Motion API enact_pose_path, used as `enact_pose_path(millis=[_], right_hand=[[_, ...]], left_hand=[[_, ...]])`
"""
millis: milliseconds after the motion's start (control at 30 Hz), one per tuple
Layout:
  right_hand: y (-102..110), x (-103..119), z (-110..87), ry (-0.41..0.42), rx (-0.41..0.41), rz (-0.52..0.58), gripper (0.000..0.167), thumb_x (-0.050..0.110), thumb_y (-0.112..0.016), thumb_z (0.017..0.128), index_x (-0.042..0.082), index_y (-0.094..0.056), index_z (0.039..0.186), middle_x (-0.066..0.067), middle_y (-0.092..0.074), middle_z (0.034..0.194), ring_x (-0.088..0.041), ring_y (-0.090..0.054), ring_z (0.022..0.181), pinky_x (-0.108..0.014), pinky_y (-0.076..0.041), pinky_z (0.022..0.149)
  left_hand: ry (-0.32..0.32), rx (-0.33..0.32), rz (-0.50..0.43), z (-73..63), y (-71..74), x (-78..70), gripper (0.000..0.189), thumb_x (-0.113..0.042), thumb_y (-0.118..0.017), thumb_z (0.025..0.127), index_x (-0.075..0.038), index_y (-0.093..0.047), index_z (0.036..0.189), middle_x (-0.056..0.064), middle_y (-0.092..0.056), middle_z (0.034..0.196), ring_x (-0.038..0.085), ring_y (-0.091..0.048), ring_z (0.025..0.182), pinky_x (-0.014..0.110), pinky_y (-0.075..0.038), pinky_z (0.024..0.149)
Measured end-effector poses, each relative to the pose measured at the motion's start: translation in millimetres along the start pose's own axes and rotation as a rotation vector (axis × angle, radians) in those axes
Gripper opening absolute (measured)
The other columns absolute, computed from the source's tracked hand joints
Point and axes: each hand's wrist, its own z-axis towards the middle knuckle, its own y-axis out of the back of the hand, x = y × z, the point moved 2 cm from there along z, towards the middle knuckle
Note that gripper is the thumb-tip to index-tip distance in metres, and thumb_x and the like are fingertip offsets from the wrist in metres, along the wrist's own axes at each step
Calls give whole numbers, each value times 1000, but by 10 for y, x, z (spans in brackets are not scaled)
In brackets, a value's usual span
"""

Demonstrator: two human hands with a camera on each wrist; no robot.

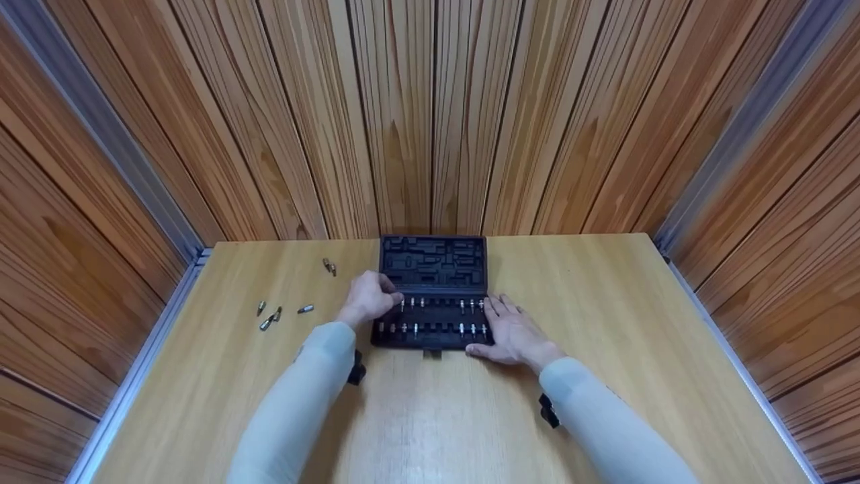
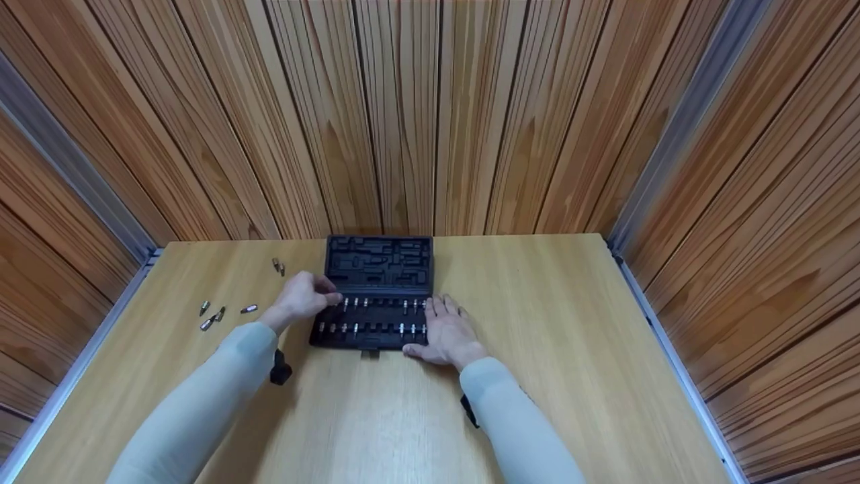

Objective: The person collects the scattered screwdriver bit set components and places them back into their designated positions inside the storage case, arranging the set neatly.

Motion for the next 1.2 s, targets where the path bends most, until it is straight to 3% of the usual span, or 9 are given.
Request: enact_pose_path(millis=[200,433,800,1200], right_hand=[[-11,-26,-9,2,-15,6,116,74,-64,103,-3,-19,177,-26,-15,187,-47,-14,176,-62,-19,143],[-30,-41,-5,19,-28,29,114,71,-67,103,-6,-22,175,-30,-22,185,-50,-17,175,-62,-21,143],[-5,-46,8,27,-36,30,115,72,-66,103,-5,-21,176,-30,-20,185,-50,-16,175,-62,-19,143],[-5,-26,3,23,-33,36,115,72,-65,103,-4,-21,176,-30,-20,186,-49,-16,175,-61,-20,143]], left_hand=[[47,-30,19,-47,83,161,30,-26,-76,107,-6,-78,130,16,-79,129,32,-74,117,48,-63,102],[103,-39,80,-66,252,357,34,-30,-74,108,-8,-75,134,15,-74,135,32,-70,121,48,-60,104],[90,-39,62,-152,514,630,36,-28,-71,110,-6,-71,137,20,-72,136,36,-69,122,48,-59,103],[73,-64,101,-194,752,789,38,-28,-67,111,-3,-69,139,22,-71,135,38,-68,124,52,-58,106]])
